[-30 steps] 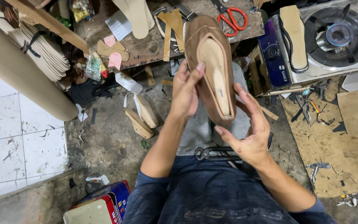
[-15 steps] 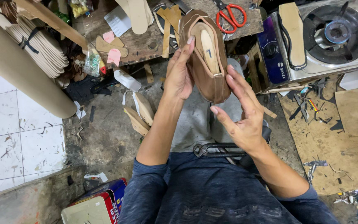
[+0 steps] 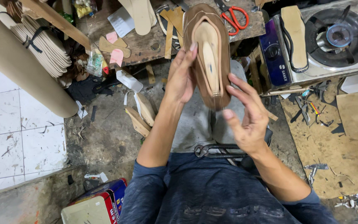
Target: The person holds a brown slip-on shoe and uses a curved metal tool to press and shape the upper around the sole edge. They repeatedly reposition the shoe and apply pressure along the toe and side seams, then inspect the fit by hand.
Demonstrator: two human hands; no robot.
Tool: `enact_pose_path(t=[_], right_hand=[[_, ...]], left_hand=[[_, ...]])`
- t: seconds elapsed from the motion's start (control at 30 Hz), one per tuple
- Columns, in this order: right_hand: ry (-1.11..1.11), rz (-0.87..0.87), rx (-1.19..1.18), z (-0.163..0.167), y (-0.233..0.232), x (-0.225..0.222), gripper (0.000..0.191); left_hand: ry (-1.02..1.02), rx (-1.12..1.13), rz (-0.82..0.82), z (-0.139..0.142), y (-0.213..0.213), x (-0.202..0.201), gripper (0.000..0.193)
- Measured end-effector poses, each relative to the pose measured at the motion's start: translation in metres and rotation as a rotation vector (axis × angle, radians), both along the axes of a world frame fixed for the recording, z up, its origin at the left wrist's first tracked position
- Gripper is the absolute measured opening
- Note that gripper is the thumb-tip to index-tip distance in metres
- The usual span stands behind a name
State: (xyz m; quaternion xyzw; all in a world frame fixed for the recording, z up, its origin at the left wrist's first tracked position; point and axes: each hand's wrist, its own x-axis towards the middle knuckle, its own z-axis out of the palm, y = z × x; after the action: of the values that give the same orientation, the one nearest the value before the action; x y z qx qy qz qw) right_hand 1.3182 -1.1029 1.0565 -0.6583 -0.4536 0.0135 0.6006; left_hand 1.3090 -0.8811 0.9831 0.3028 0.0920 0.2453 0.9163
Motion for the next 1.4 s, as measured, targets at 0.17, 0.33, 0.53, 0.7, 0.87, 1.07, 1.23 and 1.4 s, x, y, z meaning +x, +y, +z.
enact_pose_path(t=[0.17,0.33,0.53,0.7,0.87,1.07,1.23,1.4], right_hand=[[0.47,-0.026,0.151,-0.029,-0.025,0.032,0.042],[0.978,0.06,0.089,-0.072,-0.067,0.066,0.043],[1.24,0.093,0.148,-0.113,-0.109,0.061,0.022],[1.239,0.084,0.188,-0.116,-0.125,0.069,0.018],[1.231,0.168,0.139,-0.109,-0.143,0.082,0.013],[1.146,0.161,0.134,-0.112,-0.166,0.081,0.012],[1.165,0.241,0.161,-0.115,-0.181,0.089,0.015],[1.196,0.354,0.151,-0.12,-0.187,0.101,0.018]], left_hand=[[0.019,0.203,-0.053,-0.004,-0.053,-0.029,0.069],[0.104,0.229,-0.21,-0.018,-0.114,-0.069,0.078],[0.159,0.156,-0.309,-0.031,-0.157,-0.102,0.087],[0.233,0.191,-0.292,-0.042,-0.17,-0.103,0.076],[0.207,0.124,0.015,-0.044,-0.188,-0.08,0.013],[0.387,0.199,0.121,-0.033,-0.21,-0.073,0.006],[0.321,0.219,0.098,-0.039,-0.22,-0.071,0.009],[0.152,-0.013,-0.013,-0.06,-0.23,-0.065,0.013]])
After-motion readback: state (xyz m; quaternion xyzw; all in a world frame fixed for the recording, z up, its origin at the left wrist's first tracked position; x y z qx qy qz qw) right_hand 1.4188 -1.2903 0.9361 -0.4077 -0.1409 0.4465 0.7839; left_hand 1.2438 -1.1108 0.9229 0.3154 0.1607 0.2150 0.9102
